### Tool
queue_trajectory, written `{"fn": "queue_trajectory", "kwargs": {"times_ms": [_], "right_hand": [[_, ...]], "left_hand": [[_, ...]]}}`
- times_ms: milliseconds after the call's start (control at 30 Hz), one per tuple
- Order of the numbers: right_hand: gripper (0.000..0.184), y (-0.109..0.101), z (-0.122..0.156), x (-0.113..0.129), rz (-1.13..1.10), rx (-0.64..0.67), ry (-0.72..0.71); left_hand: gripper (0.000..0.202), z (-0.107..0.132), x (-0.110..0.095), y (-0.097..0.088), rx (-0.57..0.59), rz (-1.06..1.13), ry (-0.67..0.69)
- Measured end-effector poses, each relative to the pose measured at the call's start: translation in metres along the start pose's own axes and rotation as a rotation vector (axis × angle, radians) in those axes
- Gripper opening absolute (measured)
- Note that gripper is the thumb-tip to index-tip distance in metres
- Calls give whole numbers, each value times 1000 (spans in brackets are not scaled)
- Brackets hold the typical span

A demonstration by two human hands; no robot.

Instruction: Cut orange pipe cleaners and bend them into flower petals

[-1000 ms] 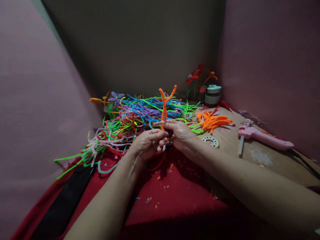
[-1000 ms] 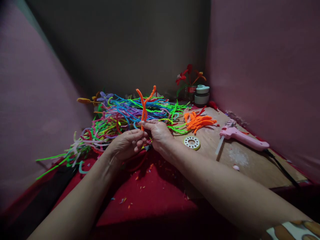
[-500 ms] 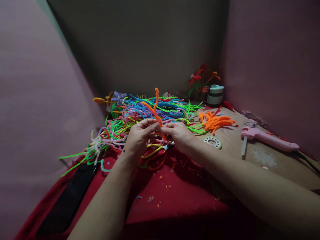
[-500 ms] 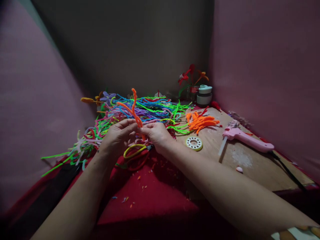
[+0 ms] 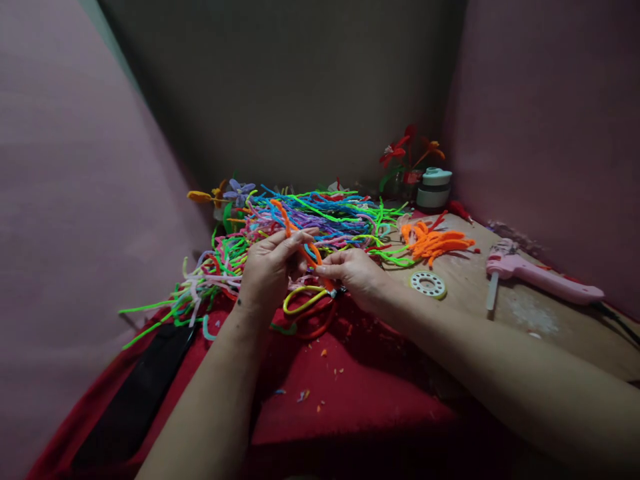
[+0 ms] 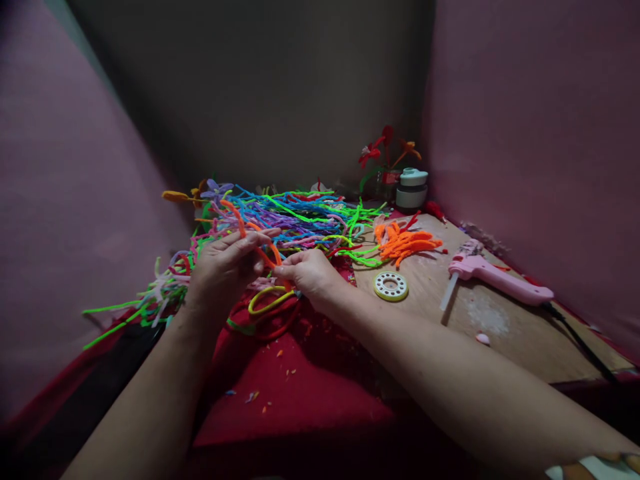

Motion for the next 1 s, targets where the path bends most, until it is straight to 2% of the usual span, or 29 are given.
{"fn": "queue_trajectory", "kwargs": {"times_ms": [67,200,267,433,733,867,1000], "right_hand": [[19,-1,0,0,-4,4,15],[17,-4,-4,1,-55,24,60],[17,-6,-6,1,-80,42,78],[20,-5,-8,0,-49,119,102],[11,-9,-11,-4,-41,199,127],[12,-8,-10,1,75,226,78],[11,-9,-9,5,150,190,62]], "left_hand": [[18,0,-2,-2,22,-57,23],[28,0,-2,0,233,-257,-18],[27,-1,-1,0,297,-403,5],[16,-4,-4,-3,299,-585,204],[21,1,-7,-6,424,-599,54],[17,0,-5,-8,360,-588,45],[13,0,-3,-9,326,-629,116]]}}
Point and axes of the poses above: each hand's wrist, its own z-axis away from the middle knuckle, its own y-axis out of the palm, x = y × z, the point moved 4 cm from there along -z, towards the middle knuckle
